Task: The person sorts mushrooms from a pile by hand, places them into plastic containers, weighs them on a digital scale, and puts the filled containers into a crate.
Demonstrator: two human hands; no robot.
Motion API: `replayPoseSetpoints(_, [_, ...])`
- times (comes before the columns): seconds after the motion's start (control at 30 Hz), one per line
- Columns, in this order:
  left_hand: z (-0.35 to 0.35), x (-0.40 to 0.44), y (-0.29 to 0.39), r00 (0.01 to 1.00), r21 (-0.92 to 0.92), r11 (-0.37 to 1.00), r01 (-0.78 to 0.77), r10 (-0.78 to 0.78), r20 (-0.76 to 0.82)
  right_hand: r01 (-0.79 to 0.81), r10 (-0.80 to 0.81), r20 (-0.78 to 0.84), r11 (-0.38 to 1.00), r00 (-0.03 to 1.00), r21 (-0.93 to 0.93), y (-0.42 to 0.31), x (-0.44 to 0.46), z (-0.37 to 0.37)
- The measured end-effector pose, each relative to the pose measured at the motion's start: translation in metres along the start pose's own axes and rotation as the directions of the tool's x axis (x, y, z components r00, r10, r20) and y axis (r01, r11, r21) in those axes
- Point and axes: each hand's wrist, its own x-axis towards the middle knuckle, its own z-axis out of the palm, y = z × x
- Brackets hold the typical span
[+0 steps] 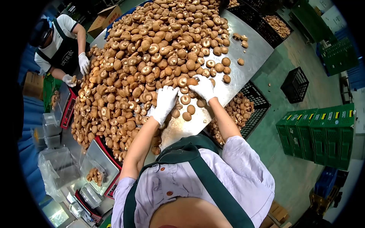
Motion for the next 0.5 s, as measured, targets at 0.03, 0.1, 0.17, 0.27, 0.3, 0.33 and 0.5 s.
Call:
replayPoseSetpoints(0.03, [-0.005, -0.004, -0.002, 0.995, -0.121, 0.992, -0.031, 0.019, -0.101, 0.001, 0.003, -0.027, 0.991, 1.000, 0.132, -0.003, -0.003, 0.000])
replayPoseSetpoints(0.1, [-0.027, -0.020, 0.003, 0.984, -0.485, 0.873, 0.055, -0.130, -0.123, -0.032, 0.040, -0.016, 0.945, 0.999, 0.325, -0.009, -0.003, -0.003])
replayPoseSetpoints(0.17, [-0.051, -0.040, 0.007, 0.919, -0.875, 0.419, 0.243, -0.389, 0.069, -0.028, 0.026, 0.009, 0.894, 1.000, 0.447, -0.021, -0.004, -0.007])
replayPoseSetpoints(0.27, [-0.062, -0.078, 0.000, 0.798, -0.741, -0.580, 0.338, -0.242, 0.552, -0.103, -0.002, 0.179, 0.810, 0.984, 0.578, -0.055, -0.021, -0.001])
replayPoseSetpoints(0.3, [-0.069, -0.091, 0.002, 0.806, -0.633, -0.718, 0.290, -0.173, 0.566, -0.041, -0.076, 0.206, 0.858, 0.976, 0.511, -0.069, -0.029, 0.004])
replayPoseSetpoints(0.33, [-0.040, -0.109, -0.007, 0.860, -0.437, -0.852, 0.287, 0.029, 0.509, 0.027, -0.146, 0.238, 0.896, 0.960, 0.443, -0.083, -0.039, 0.012])
replayPoseSetpoints(0.5, [-0.024, -0.154, 0.006, 0.529, -0.344, -0.898, 0.273, -0.159, 0.833, 0.513, -0.601, 0.421, 0.800, 0.680, 0.312, -0.114, -0.103, 0.055])
